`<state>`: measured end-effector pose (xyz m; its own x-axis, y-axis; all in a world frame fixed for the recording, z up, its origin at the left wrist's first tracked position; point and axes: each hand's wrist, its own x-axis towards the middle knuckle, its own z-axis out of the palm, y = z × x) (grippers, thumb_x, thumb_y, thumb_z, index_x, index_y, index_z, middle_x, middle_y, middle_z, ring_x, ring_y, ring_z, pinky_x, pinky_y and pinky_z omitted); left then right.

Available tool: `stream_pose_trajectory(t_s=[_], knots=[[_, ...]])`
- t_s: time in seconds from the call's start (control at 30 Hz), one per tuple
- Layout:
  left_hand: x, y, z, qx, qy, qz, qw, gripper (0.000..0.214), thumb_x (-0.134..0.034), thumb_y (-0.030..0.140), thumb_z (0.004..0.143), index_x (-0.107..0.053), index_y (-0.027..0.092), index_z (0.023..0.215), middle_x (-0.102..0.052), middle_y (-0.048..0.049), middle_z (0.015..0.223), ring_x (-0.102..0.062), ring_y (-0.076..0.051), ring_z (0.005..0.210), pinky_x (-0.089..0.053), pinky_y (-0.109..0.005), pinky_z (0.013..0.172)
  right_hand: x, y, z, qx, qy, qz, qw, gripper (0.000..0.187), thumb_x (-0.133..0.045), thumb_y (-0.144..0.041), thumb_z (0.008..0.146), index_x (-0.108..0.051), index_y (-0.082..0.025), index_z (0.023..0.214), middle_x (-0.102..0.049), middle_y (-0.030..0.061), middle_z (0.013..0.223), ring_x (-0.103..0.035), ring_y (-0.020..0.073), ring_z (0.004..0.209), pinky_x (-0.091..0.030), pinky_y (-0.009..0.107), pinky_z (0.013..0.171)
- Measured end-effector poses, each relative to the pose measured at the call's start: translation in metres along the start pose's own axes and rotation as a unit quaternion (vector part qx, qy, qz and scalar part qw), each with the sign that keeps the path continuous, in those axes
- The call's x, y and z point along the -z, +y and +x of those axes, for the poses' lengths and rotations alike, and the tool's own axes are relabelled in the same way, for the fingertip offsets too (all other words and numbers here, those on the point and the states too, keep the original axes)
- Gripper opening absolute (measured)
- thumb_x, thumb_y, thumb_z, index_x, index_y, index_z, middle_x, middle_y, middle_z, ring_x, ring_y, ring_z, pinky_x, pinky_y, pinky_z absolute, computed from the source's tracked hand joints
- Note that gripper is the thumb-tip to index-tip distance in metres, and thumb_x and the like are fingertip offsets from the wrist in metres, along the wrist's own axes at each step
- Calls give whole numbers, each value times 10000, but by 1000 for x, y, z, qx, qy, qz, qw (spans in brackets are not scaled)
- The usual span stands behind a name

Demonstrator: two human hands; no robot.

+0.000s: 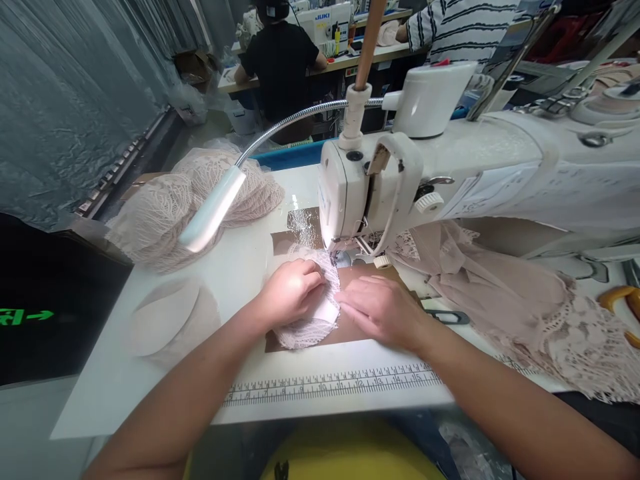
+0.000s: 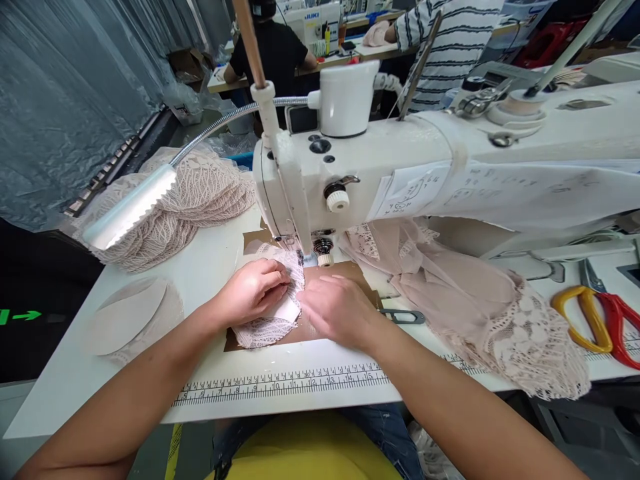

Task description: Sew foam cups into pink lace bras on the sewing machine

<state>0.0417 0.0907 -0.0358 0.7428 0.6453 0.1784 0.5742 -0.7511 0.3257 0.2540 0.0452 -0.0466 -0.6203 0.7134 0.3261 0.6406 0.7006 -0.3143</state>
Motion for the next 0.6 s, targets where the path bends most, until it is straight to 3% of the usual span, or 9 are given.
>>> stream_pose_trajectory(t_s=[0.13,0.3,0.47,0.6], knots=[[1,1,0,-20,-11,17,1000,275,-413,253,916,-665,155,968,-637,-97,879,-588,-205,826,-488,-340,729,1,-5,-1,28,-36,24,999,266,-451,-222,922,-696,-174,833,-605,31,690,-501,144,647,-382,274,639],[1,3,0,-15,-28,44,999,310,-423,259,925,-619,149,1138,-631,-112,1148,-575,-235,994,-472,-379,847,0,-5,0,-1,-32,19,999,295,-444,-232,926,-676,-175,753,-582,22,670,-481,140,640,-370,272,644],[-3,5,0,-23,-50,103,993,397,-405,324,940,-558,138,1257,-563,-116,1307,-554,-257,1006,-452,-405,845,-4,-2,2,-58,-2,-74,996,231,-454,-152,890,-685,-173,889,-563,33,728,-464,157,680,-324,281,618],[-6,5,-1,-28,-47,130,990,439,-377,355,949,-541,125,1285,-546,-122,1333,-544,-262,980,-447,-405,809,-6,-1,4,-66,-8,-128,990,243,-439,-125,889,-674,-170,848,-545,34,733,-430,152,660,-290,292,603]])
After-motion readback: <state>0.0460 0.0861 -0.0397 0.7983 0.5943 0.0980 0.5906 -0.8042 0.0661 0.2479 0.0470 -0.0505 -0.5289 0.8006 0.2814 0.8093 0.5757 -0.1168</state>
